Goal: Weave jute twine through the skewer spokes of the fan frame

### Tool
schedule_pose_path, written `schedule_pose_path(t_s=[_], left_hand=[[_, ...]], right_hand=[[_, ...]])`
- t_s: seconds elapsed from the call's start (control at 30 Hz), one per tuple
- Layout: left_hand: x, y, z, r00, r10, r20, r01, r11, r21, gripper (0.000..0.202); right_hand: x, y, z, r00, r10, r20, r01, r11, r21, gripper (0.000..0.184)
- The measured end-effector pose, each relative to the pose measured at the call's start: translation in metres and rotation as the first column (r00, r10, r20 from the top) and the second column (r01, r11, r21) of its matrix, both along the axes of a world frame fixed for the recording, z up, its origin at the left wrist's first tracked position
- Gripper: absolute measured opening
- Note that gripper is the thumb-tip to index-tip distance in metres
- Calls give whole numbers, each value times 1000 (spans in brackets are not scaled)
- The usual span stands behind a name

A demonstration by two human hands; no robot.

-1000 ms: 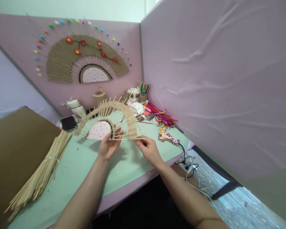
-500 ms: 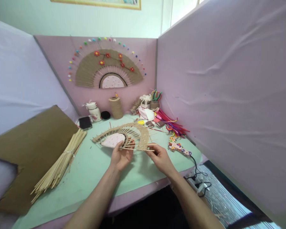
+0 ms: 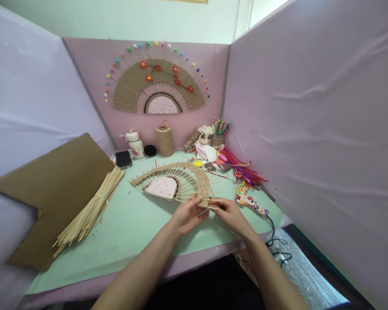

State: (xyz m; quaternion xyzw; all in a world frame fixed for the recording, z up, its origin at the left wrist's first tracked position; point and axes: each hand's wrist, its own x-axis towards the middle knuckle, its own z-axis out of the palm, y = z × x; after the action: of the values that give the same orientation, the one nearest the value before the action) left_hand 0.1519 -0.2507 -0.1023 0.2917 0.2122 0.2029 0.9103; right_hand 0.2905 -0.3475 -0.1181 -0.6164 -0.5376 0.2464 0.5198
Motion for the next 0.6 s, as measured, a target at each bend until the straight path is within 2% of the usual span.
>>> schedule_pose_path(t_s=[0.17,0.3,0.47,0.6], left_hand=[[-12,7,1,999,-39,11,39,998,46,32],[-15,13,4,996,-88,26,87,995,47,35],[-16,13,3,987,-158,-4,158,981,113,34],[-16,11,3,985,-171,17,167,977,131,23]], right_hand=[[2,-5,9,998,-33,62,35,999,-31,22],[3,-8,14,995,-87,43,90,993,-73,26],[8,-8,10,998,-42,47,48,990,-135,27],[9,-13,17,996,43,74,-26,976,-218,29]])
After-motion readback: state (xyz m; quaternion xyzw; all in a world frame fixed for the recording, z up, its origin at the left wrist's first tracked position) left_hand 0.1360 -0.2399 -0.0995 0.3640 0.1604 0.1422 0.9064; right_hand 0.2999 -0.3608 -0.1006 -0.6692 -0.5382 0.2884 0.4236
